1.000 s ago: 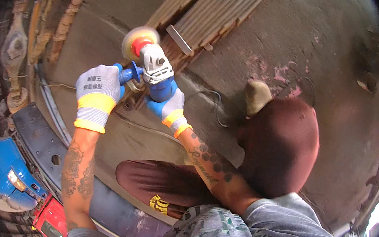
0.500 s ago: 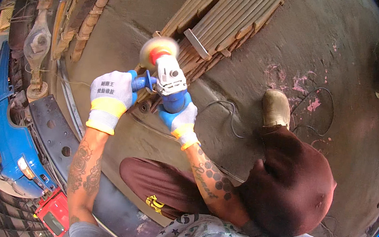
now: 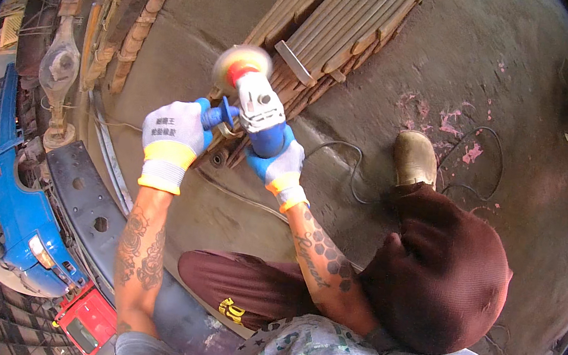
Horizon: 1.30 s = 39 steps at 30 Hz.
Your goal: The person uses an angle grinder to grind a bundle of metal rods on the floor. They hold the grinder with both hands and move it along the rods to remove rust or smooth the surface.
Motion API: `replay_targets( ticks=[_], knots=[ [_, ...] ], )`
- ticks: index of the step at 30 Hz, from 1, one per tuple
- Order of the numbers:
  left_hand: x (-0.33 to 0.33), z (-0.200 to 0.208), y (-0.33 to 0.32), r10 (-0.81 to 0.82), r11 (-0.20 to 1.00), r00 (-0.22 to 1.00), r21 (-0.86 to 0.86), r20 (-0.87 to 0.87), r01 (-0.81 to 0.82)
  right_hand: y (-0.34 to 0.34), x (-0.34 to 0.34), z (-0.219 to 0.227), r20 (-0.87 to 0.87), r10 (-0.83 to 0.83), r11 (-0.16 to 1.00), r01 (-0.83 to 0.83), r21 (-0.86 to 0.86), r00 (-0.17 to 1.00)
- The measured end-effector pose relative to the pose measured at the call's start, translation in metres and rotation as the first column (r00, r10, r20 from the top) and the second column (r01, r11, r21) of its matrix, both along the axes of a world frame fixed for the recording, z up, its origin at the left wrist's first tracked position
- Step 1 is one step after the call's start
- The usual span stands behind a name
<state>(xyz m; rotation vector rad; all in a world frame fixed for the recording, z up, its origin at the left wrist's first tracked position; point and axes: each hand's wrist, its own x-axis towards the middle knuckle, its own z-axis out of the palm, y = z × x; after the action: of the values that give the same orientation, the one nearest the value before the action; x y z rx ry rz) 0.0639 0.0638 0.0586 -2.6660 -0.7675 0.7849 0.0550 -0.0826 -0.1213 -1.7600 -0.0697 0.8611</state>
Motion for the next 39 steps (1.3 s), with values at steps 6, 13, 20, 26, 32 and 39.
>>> replay_targets(
  ticks=[6,13,20,26,32,39],
  knots=[
    [-0.001,-0.003,-0.001,0.086,0.996,0.996,0.014,-0.01,-0.085,-0.003,0.003,-0.007,0.026,0.033,0.999,-0.033,0.033,0.999],
    [0.011,-0.006,0.002,0.068,0.998,0.997,0.006,0.022,-0.068,-0.004,0.023,-0.002,-0.036,0.033,0.999,-0.033,0.007,0.999],
    [0.008,-0.01,0.0,0.09,0.996,0.996,0.003,0.02,-0.09,-0.005,0.025,-0.005,0.005,0.064,0.998,-0.063,-0.012,0.998],
    [0.018,-0.01,-0.006,0.085,0.996,0.996,-0.038,0.037,-0.084,-0.011,0.028,-0.018,0.049,-0.023,0.998,0.021,0.053,0.999],
    [0.014,-0.011,-0.007,0.102,0.994,0.994,-0.04,0.026,-0.101,-0.01,0.026,-0.016,0.056,-0.006,1.0,0.005,0.02,0.998],
    [0.018,-0.013,-0.011,0.12,0.992,0.992,-0.047,0.035,-0.118,-0.016,0.034,-0.021,0.115,0.006,1.0,-0.008,0.025,0.993]
  ],
)
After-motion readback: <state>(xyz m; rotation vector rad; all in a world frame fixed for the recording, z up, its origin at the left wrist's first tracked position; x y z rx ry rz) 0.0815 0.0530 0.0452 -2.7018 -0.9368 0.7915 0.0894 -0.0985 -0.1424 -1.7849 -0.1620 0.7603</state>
